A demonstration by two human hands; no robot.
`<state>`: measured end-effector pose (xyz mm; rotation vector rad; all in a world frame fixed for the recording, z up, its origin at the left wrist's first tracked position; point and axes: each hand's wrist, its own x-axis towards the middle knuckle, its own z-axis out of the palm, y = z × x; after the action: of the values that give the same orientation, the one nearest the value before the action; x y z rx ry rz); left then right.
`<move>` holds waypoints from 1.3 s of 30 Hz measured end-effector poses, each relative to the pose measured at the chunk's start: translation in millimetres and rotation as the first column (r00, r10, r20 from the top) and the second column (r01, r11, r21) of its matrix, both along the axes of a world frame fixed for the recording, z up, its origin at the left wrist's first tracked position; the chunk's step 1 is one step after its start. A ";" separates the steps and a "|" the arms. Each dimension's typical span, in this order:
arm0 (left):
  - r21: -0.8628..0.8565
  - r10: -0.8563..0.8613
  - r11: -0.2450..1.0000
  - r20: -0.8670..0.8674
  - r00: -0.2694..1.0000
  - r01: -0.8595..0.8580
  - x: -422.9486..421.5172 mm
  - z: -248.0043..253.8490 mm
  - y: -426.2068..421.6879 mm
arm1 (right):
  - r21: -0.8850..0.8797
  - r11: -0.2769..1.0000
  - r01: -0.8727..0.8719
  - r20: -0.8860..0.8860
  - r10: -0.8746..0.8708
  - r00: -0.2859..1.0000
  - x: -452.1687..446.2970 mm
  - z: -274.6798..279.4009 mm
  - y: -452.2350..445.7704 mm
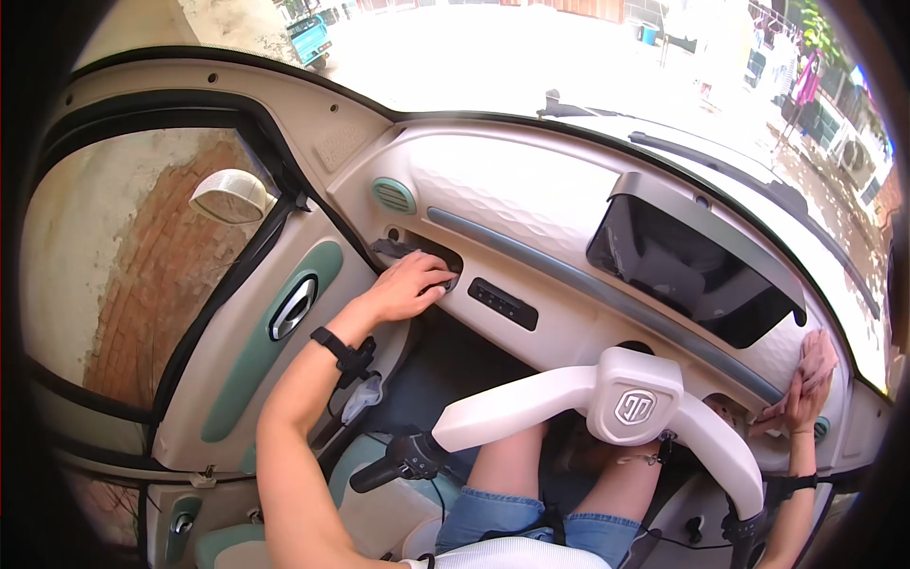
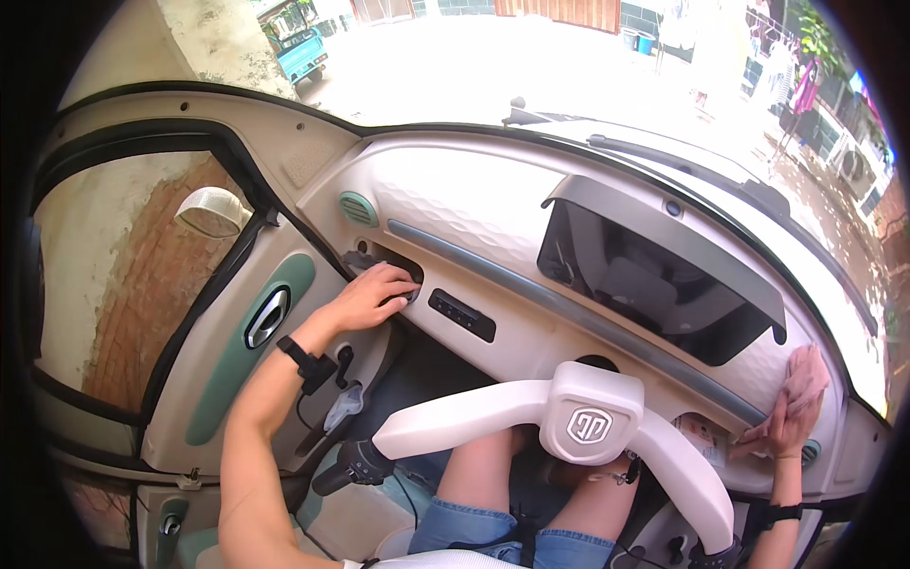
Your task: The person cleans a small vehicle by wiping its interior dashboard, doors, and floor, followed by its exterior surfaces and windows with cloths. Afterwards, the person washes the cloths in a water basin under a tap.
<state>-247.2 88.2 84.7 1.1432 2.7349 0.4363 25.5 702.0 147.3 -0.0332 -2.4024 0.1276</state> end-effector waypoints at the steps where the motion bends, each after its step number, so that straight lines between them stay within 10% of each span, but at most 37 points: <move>1: -0.027 0.010 1.000 -0.060 0.998 -0.012 0.2 -0.3 -0.7 | 0.037 0.999 0.023 -0.008 -0.023 1.000 4.4 -10.4 12.7; 10: -0.108 0.278 0.951 -0.099 0.955 -0.288 -44.1 -47.7 19.6 | 0.231 0.967 0.105 0.128 -0.138 0.982 22.4 -28.0 53.5; 14: 0.086 0.413 0.901 -0.463 0.784 -0.424 -23.2 -48.5 2.7 | 0.272 0.957 0.106 0.147 -0.151 0.978 30.0 -38.6 75.1; 18: 0.046 0.692 0.717 -0.166 0.703 -0.695 -5.9 -26.7 -41.3 | 0.278 0.956 0.091 0.161 -0.140 0.977 22.9 -38.9 73.0; 22: 0.581 0.714 0.684 -0.409 0.568 -0.442 -31.5 24.4 -47.0 | 0.275 0.959 0.063 0.197 -0.120 0.973 19.9 -26.9 57.6; 26: 0.711 0.814 0.567 -0.408 0.413 -0.416 -93.0 19.3 16.6 | 0.235 0.970 0.069 0.162 -0.109 0.981 13.8 -21.1 46.4; 30: 0.573 0.564 0.787 -0.521 0.641 -0.227 -103.4 44.6 46.2 | 0.209 0.976 0.066 0.157 -0.100 0.982 11.2 -16.7 41.7; 32: 0.406 0.424 0.902 -0.778 0.463 -0.143 -108.7 59.2 30.6 | 0.298 0.952 0.065 0.215 -0.133 0.968 10.8 -9.8 36.7; 34: 0.331 0.546 0.820 -0.699 0.462 -0.468 -118.0 62.5 -8.1 | 0.262 0.963 0.062 0.189 -0.114 0.975 10.6 -9.5 34.5; 39: 0.004 0.117 0.923 -0.955 0.271 -0.384 -78.5 70.8 -58.2 | 0.264 0.961 0.080 0.194 -0.134 0.972 21.9 -36.5 67.1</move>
<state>-325.8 30.0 155.5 1.0607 3.8324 -0.9150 47.4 769.1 110.8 -0.0610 -2.6034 -0.2479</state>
